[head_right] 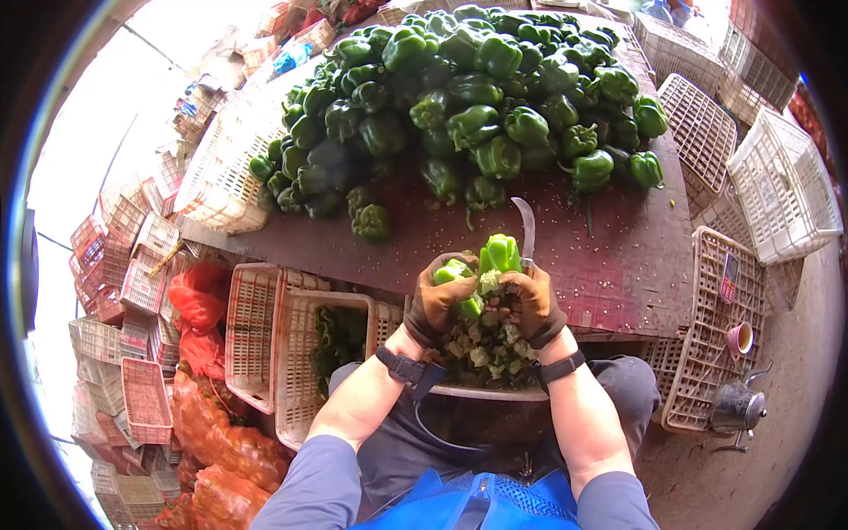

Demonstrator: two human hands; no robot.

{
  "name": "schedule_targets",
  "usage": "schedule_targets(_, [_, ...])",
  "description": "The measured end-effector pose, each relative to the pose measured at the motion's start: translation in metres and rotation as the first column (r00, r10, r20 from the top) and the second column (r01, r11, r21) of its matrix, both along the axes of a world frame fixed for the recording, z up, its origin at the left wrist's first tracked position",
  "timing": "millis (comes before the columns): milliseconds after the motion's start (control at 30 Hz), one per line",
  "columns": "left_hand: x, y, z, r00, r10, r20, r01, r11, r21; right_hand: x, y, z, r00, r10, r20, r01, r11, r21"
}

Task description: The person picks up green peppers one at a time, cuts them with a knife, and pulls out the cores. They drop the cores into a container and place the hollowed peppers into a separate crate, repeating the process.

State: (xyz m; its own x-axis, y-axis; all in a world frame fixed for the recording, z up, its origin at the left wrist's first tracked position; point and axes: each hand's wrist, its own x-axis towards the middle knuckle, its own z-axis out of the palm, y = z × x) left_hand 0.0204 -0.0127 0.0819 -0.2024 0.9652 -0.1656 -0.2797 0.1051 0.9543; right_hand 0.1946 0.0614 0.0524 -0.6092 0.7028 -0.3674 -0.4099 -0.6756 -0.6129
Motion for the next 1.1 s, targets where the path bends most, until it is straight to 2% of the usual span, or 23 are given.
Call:
schedule_targets(33, [-0.003, 0.001, 0.000, 0.999, -0.021, -0.042, 0.021, 1.000, 0.011, 0.000, 0.002, 0.003, 0.999, 0.036, 0.021, -0.036, 0.999, 0.009])
schedule_targets(133, [-0.013, 0.008, 0.004, 0.991, -0.115, 0.061, 0.111, 0.991, 0.072, 0.005, 0.005, 0.001, 0.990, 0.138, 0.017, -0.139, 0.983, 0.119])
schedule_targets(233, [-0.026, 0.008, 0.002, 0.951, -0.274, 0.146, 0.272, 0.962, 0.032, 0.004, 0.004, 0.014, 0.971, 0.208, 0.114, -0.229, 0.948, 0.221])
schedule_targets(267, [-0.024, 0.007, 0.002, 0.954, -0.267, 0.135, 0.268, 0.963, 0.011, 0.000, 0.002, 0.021, 0.974, 0.160, 0.160, -0.190, 0.961, 0.201])
schedule_targets(367, [-0.012, 0.005, -0.010, 0.993, -0.117, -0.003, 0.117, 0.993, 0.024, -0.006, 0.003, 0.004, 0.951, 0.002, 0.308, -0.093, 0.955, 0.281])
schedule_targets(400, [-0.010, 0.005, 0.004, 0.994, -0.097, -0.057, 0.096, 0.995, -0.022, -0.006, 0.002, 0.006, 0.932, -0.004, 0.363, -0.108, 0.952, 0.288])
schedule_targets(500, [-0.009, 0.007, -0.006, 0.984, -0.063, -0.169, 0.062, 0.998, -0.012, -0.007, 0.001, 0.008, 0.874, -0.041, 0.485, -0.144, 0.930, 0.339])
schedule_targets(667, [0.000, 0.008, -0.011, 0.984, -0.033, -0.172, 0.031, 0.999, -0.015, -0.008, 0.001, -0.015, 0.770, -0.133, 0.624, -0.269, 0.819, 0.507])
schedule_targets(700, [0.000, 0.009, -0.011, 0.983, -0.030, -0.182, 0.025, 0.999, -0.027, -0.007, -0.001, -0.014, 0.790, -0.129, 0.600, -0.251, 0.824, 0.508])
schedule_targets(900, [0.006, 0.002, 0.000, 0.998, 0.044, 0.039, -0.043, 0.999, -0.032, -0.013, -0.006, -0.012, 0.857, -0.120, 0.502, -0.151, 0.873, 0.465])
schedule_targets(967, [0.006, 0.003, -0.007, 0.999, 0.030, 0.016, -0.029, 0.999, -0.025, -0.013, -0.002, -0.016, 0.891, -0.070, 0.449, -0.141, 0.897, 0.418])
schedule_targets(1000, [0.004, 0.004, -0.009, 1.000, 0.025, -0.004, -0.025, 0.999, -0.021, -0.013, -0.002, -0.015, 0.910, -0.078, 0.407, -0.127, 0.882, 0.454])
schedule_targets(1033, [0.002, 0.005, -0.001, 0.992, -0.015, 0.129, 0.020, 0.999, -0.038, -0.014, -0.005, -0.004, 0.928, -0.084, 0.363, -0.111, 0.867, 0.486])
schedule_targets(1100, [0.000, 0.006, 0.003, 0.953, -0.032, 0.302, 0.051, 0.997, -0.056, -0.014, -0.007, 0.009, 0.903, -0.090, 0.420, -0.187, 0.798, 0.572])
